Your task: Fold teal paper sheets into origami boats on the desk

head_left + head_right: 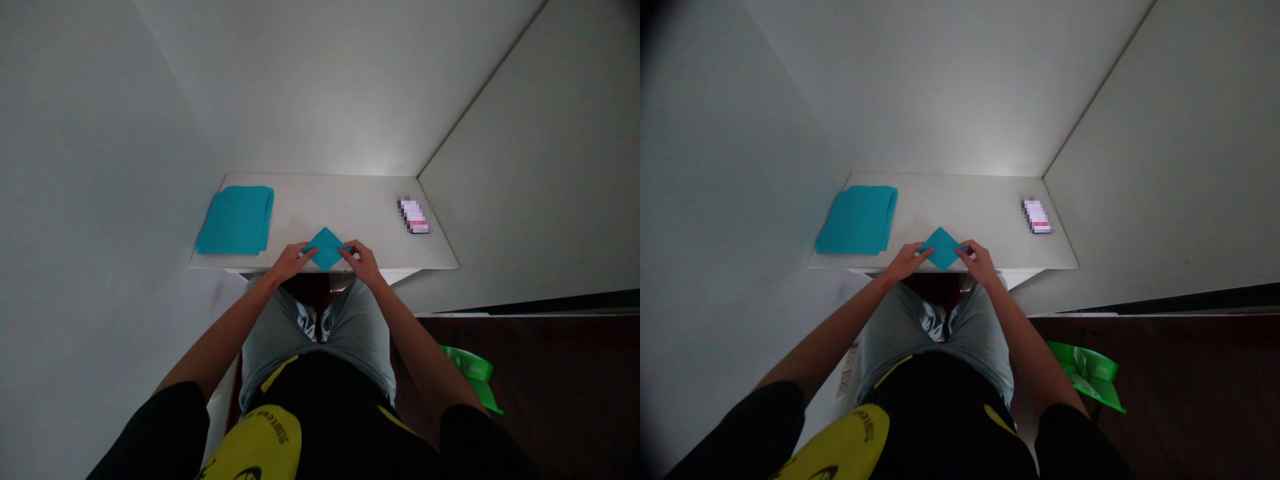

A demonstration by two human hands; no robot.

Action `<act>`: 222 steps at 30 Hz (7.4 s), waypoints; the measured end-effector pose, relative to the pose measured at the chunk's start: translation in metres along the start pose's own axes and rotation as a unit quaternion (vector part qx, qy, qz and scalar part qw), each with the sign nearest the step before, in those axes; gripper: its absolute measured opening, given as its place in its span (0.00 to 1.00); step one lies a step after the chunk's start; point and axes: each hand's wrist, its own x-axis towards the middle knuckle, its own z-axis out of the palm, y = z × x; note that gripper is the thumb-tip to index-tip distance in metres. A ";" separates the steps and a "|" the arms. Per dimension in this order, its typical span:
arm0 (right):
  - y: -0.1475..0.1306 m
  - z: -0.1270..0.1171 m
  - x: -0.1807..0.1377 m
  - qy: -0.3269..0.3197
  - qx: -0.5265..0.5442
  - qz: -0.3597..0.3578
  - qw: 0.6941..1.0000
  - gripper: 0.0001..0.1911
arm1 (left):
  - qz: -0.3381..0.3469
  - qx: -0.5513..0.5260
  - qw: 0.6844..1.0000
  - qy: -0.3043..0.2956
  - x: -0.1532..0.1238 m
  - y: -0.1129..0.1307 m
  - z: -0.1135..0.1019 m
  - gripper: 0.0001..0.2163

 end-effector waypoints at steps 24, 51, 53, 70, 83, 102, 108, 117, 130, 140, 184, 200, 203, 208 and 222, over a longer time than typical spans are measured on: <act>-0.019 0.057 -0.016 -0.155 -0.239 -0.134 0.949 0.35 | 0.150 0.246 0.957 -0.039 -0.022 -0.029 0.011 0.27; 0.014 0.018 0.019 0.030 0.040 0.064 0.997 0.28 | -0.104 -0.130 0.977 0.134 0.025 -0.019 0.013 0.21; 0.013 0.029 0.025 0.002 0.056 0.081 0.995 0.26 | -0.115 -0.142 0.971 0.157 0.037 -0.019 0.014 0.23; 0.015 0.043 0.031 -0.011 0.101 0.092 0.991 0.19 | -0.060 -0.231 0.967 0.089 0.034 -0.018 0.024 0.32; 0.019 0.043 0.030 0.004 0.134 0.094 0.986 0.22 | -0.069 -0.216 0.971 0.077 0.034 -0.025 0.024 0.28; 0.023 0.044 0.033 0.001 0.042 0.117 0.992 0.13 | -0.048 -0.213 0.975 0.035 0.034 -0.031 0.026 0.32; 0.020 0.042 0.033 -0.007 0.055 0.104 0.993 0.12 | -0.042 -0.191 0.973 0.124 0.029 -0.030 0.038 0.45; 0.018 0.039 0.030 -0.036 0.069 0.064 0.995 0.10 | -0.001 -0.072 0.995 0.072 0.028 -0.025 0.036 0.24; 0.005 0.034 0.026 -0.085 0.033 0.033 0.995 0.12 | -0.022 -0.036 0.999 0.023 0.027 -0.020 0.033 0.28; 0.007 0.034 0.025 -0.048 0.078 0.053 0.994 0.22 | -0.049 -0.051 0.995 0.071 0.026 -0.024 0.035 0.28; 0.026 0.035 0.034 0.118 0.141 0.133 0.974 0.26 | -0.108 -0.196 0.948 0.224 0.038 -0.029 0.034 0.23; 0.038 0.043 0.033 0.155 0.106 0.122 0.975 0.20 | -0.055 0.081 0.932 0.349 0.014 -0.008 0.041 0.17; 0.038 0.045 0.033 0.152 0.092 0.118 0.977 0.20 | 0.058 0.185 0.970 0.146 0.004 0.000 0.044 0.20; 0.033 0.045 0.032 0.215 -0.002 0.081 0.973 0.23 | 0.108 0.237 0.965 -0.033 0.003 -0.001 0.045 0.27; 0.034 0.026 0.018 -0.107 -0.305 -0.001 0.946 0.33 | -0.017 0.295 0.955 0.038 0.017 -0.033 0.010 0.29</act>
